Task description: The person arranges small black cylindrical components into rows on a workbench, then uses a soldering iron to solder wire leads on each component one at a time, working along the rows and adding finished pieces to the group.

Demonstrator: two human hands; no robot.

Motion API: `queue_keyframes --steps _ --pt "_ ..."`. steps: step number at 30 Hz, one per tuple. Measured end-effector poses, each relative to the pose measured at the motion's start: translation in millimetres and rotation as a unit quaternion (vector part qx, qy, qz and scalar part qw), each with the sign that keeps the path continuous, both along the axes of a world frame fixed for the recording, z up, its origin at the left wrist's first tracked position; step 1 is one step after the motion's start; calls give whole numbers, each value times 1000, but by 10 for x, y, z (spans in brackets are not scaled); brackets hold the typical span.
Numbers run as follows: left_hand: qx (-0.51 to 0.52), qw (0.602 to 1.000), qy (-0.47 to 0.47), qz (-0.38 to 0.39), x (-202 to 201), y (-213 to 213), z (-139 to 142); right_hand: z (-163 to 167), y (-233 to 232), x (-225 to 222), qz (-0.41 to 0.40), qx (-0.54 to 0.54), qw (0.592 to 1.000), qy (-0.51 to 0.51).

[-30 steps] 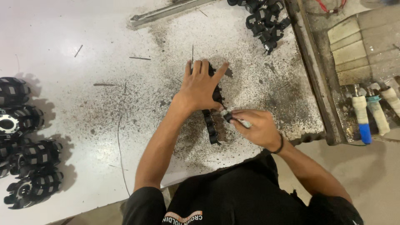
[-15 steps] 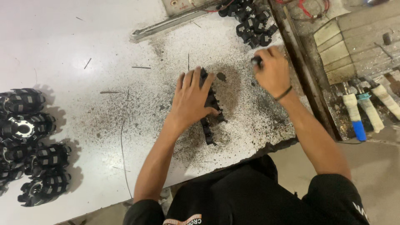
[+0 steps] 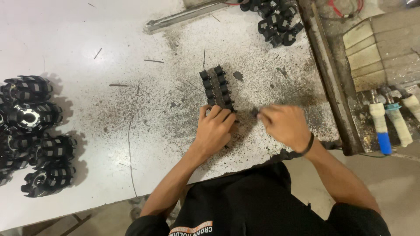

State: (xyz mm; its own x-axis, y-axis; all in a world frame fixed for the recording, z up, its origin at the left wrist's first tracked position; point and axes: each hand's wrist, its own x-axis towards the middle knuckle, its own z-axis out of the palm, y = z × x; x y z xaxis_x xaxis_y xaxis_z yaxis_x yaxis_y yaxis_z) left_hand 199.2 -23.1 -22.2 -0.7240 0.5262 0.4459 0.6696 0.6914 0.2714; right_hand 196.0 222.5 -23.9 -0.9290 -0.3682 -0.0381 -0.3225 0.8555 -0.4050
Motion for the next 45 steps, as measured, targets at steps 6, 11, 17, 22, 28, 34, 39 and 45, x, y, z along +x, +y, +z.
queue_keyframes --steps 6,11,17,22,28,34,39,45 --pt "65 995 -69 -4 5 -99 -40 -121 -471 552 52 -182 960 204" --pt "50 998 -45 -6 -10 -63 -37 55 -243 -266 62 -86 945 309" --pt "43 998 -23 -38 76 -114 50 -166 184 -1459 -90 136 900 404" --pt "17 998 -55 -34 156 -26 49 -262 160 -683 -56 -15 967 249" --pt "60 995 -75 -18 181 -68 35 13 -189 542 -51 -202 978 -6" --pt "62 994 -89 -21 154 -65 41 -152 -529 707 27 -197 968 153" --pt "28 999 -27 -24 211 -58 88 -63 57 -448 -6 -93 943 320" --pt "44 997 -47 -51 413 -63 108 -239 645 -1370 -107 137 941 291"
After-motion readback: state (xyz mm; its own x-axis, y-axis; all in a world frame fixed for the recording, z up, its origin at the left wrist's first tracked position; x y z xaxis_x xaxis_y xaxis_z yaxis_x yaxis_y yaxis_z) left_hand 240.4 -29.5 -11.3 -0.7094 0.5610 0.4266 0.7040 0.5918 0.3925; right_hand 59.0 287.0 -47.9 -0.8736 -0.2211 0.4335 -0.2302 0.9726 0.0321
